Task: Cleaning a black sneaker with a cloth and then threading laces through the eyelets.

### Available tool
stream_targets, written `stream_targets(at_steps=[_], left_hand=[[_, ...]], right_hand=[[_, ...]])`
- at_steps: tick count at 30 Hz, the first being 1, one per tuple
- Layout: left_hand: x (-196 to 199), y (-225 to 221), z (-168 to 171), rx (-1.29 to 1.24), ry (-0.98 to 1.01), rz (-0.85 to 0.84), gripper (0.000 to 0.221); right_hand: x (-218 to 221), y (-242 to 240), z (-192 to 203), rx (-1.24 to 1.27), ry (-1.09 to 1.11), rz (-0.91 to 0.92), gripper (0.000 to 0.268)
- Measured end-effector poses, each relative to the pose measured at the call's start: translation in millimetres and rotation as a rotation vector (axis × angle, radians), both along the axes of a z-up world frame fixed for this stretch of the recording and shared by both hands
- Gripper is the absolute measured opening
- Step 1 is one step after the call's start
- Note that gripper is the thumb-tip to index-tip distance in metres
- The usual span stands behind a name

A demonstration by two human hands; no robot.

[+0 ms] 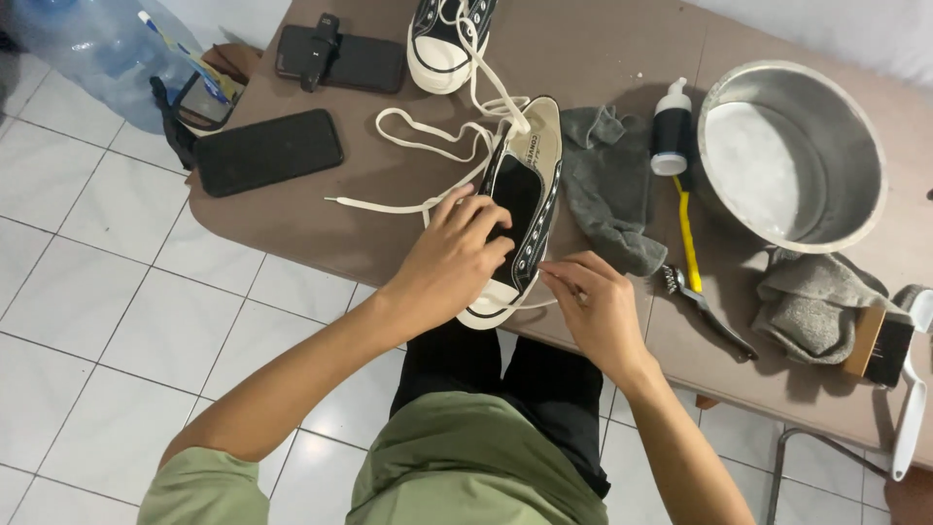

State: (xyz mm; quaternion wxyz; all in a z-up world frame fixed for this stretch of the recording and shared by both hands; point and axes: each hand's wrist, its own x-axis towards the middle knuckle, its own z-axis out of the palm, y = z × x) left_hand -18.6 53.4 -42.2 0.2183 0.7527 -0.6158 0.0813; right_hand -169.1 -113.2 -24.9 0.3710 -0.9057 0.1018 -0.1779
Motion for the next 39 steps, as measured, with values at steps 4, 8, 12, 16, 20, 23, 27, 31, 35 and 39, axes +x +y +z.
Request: stream_targets(at_steps=[4,8,12,16,20,23,27,31,35,39], left_hand=[[1.0,-6.2,2.6,-0.025,0.127,0.027,0.013],[3.5,-9.5,-0.5,-0.041,0.193,0.036,0.01],[4.1,-10.7,-6.3,-0.074,0.248,0.019,0.009],[5.9,-11.7,-8.1,-0.08,0.299,0.007,0.006],[11.7,-9.1,-11.2,-0.082,0.255,0.0,0.004],[12.2,-5.9,-4.1,-0.098,0.226,0.003,0.004],[20.7,7.5,13.4,-0.254,0.112,0.047,0.004],[25.3,28.0,28.7,-0.365,0.271,0.071,0.01],[36.4,52.5,20.2,-0.314,0.368,0.195,0.049],[52.8,70.6,-10.4,0.163,0.14,0.53,0.034]], right_hand=[[7.7,1.3,-9.1,-0.044,-0.046,-0.016,0.008],[11.9,1.8,-12.1,-0.068,-0.04,-0.006,0.01],[11.8,4.2,-6.2,-0.077,-0.051,0.029,0.006],[16.4,6.5,-13.4,-0.088,-0.053,0.051,0.005],[20.6,8.5,15.8,-0.069,0.019,0.076,0.018],[22.0,11.0,35.8,-0.192,0.13,0.18,0.028],[30.1,7.5,15.7,-0.422,0.076,0.132,0.028],[43.3,9.2,-9.8,-0.214,-0.072,0.096,0.011],[38.2,-2.8,11.3,0.003,-0.119,0.094,0.011],[21.8,-23.7,28.8,0.112,-0.123,-0.118,0.011]])
